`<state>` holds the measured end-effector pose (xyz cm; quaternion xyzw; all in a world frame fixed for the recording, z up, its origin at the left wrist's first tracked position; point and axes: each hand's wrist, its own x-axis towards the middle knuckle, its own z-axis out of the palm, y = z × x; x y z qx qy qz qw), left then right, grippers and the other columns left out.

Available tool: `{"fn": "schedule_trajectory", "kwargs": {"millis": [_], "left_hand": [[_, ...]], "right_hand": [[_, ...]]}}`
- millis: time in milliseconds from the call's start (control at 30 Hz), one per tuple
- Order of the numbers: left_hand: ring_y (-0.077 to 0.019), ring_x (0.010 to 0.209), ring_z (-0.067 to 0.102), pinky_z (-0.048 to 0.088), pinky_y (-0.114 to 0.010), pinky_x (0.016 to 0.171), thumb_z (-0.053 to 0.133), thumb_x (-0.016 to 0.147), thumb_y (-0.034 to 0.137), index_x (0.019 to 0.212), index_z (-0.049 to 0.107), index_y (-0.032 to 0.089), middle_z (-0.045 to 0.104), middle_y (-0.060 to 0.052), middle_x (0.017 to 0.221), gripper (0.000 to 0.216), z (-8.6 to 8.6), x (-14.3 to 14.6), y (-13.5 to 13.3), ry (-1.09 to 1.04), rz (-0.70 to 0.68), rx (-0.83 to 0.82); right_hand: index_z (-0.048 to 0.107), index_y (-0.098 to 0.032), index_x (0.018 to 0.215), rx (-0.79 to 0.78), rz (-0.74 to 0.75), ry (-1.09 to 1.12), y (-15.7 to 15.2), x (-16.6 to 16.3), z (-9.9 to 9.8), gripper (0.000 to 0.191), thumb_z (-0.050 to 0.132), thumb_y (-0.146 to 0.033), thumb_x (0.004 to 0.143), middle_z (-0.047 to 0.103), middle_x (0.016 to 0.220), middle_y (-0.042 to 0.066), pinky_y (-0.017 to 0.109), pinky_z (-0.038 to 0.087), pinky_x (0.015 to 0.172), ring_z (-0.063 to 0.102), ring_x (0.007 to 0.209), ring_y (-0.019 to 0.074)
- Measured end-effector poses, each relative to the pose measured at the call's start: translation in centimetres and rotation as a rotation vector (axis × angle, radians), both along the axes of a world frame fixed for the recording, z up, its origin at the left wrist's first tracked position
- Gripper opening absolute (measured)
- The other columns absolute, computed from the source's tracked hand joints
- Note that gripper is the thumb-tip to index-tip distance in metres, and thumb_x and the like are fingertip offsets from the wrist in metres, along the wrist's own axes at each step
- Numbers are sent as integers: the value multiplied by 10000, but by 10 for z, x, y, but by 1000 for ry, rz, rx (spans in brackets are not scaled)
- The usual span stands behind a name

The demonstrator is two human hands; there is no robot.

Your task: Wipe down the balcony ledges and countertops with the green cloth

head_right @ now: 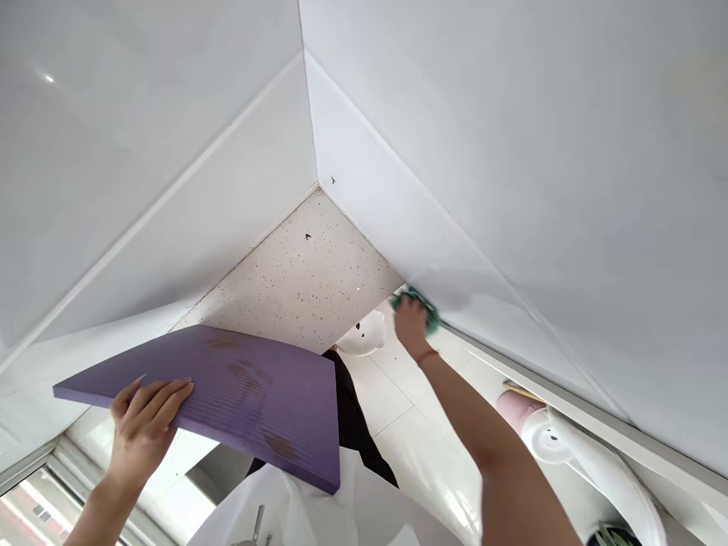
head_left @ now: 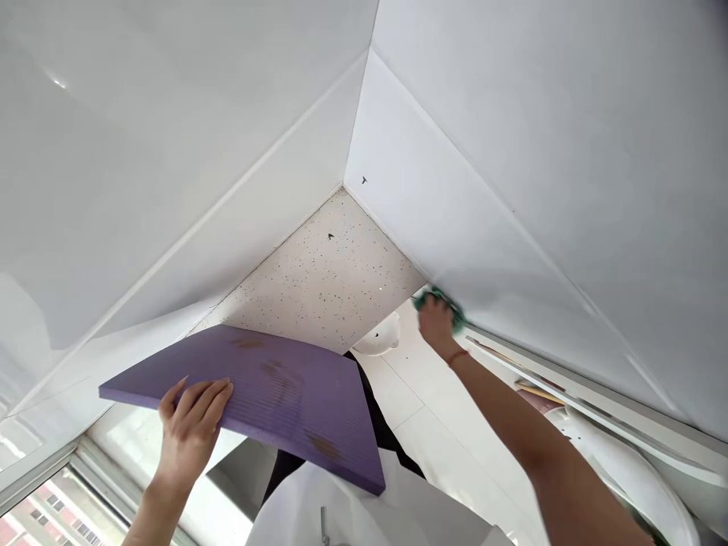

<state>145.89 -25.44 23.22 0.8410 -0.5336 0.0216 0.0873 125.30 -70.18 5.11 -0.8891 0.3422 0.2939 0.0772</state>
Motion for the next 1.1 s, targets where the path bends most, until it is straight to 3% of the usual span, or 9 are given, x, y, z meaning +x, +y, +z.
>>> {"fn": "schedule_trajectory", "kwargs": {"millis": [100, 200, 333, 500, 667, 800, 933, 1000, 1100], "left_hand": [[-242, 878, 725, 435, -461, 1005, 592, 859, -186, 1083, 676, 160, 823, -64, 973, 421, -1, 1, -2, 3, 0, -21], [-247, 884, 725, 434, -463, 1013, 603, 855, -177, 1086, 682, 151, 822, -78, 979, 409, -1, 0, -1, 4, 3, -21], [-235, 877, 724, 441, -449, 992, 629, 868, -156, 1093, 707, 147, 825, -74, 980, 385, -2, -4, 9, 8, -7, -19], [-229, 891, 734, 464, -422, 951, 680, 882, -97, 1111, 745, 170, 832, -57, 989, 358, -6, -10, 26, 10, 1, -21], [-240, 873, 737, 469, -420, 904, 683, 877, -111, 1076, 748, 163, 830, -63, 957, 345, -5, -15, 23, 16, 66, -33], [-263, 842, 737, 457, -432, 899, 707, 849, -131, 1040, 746, 143, 822, -88, 908, 335, -4, -18, 23, 13, 82, -38], [-250, 841, 738, 469, -437, 1002, 683, 840, -122, 1047, 763, 182, 823, -52, 917, 376, -7, -15, 28, 12, 66, -40], [-248, 847, 740, 477, -433, 1002, 676, 831, -121, 1048, 765, 193, 823, -42, 924, 392, -9, -12, 28, 9, 66, -39], [-253, 829, 741, 478, -423, 901, 708, 816, -130, 1043, 752, 177, 822, -57, 914, 385, -10, -10, 25, -18, 38, -52]], "right_hand": [[801, -50, 996, -83, -112, 52, 2, -76, 25, 358, 477, -173, 908, 636, 1118, 384, 578, 533, 670, 673, 920, 488], [761, -95, 1281, -136, -101, -42, 18, -71, 16, 470, 423, -236, 986, 566, 1424, 360, 592, 556, 949, 628, 1220, 478], [532, -82, 1612, 69, 165, -266, 45, 28, -37, 633, 363, -370, 1074, 384, 1709, 241, 636, 356, 1291, 336, 1596, 418], [323, -22, 1725, 99, 204, -406, 28, 182, -89, 713, 306, -375, 1105, 188, 1793, 252, 724, 254, 1296, 203, 1647, 423], [272, 35, 1723, 84, 190, -424, 9, 274, -97, 735, 356, -348, 1101, 166, 1775, 308, 720, 315, 1238, 247, 1607, 463], [279, 53, 1713, 118, 217, -433, 10, 306, -94, 722, 344, -336, 1107, 160, 1779, 300, 698, 271, 1272, 194, 1632, 451], [310, -28, 1730, 164, 253, -466, 3, 252, -93, 694, 349, -248, 1072, 160, 1808, 212, 619, 322, 1280, 231, 1631, 392], [368, -71, 1715, 166, 186, -412, -3, 180, -89, 713, 387, -174, 1010, 209, 1800, 190, 610, 382, 1239, 302, 1597, 388], [479, -134, 1659, 107, -91, -261, -9, 46, -76, 708, 441, -159, 952, 351, 1731, 206, 599, 426, 1201, 412, 1517, 391]]}}
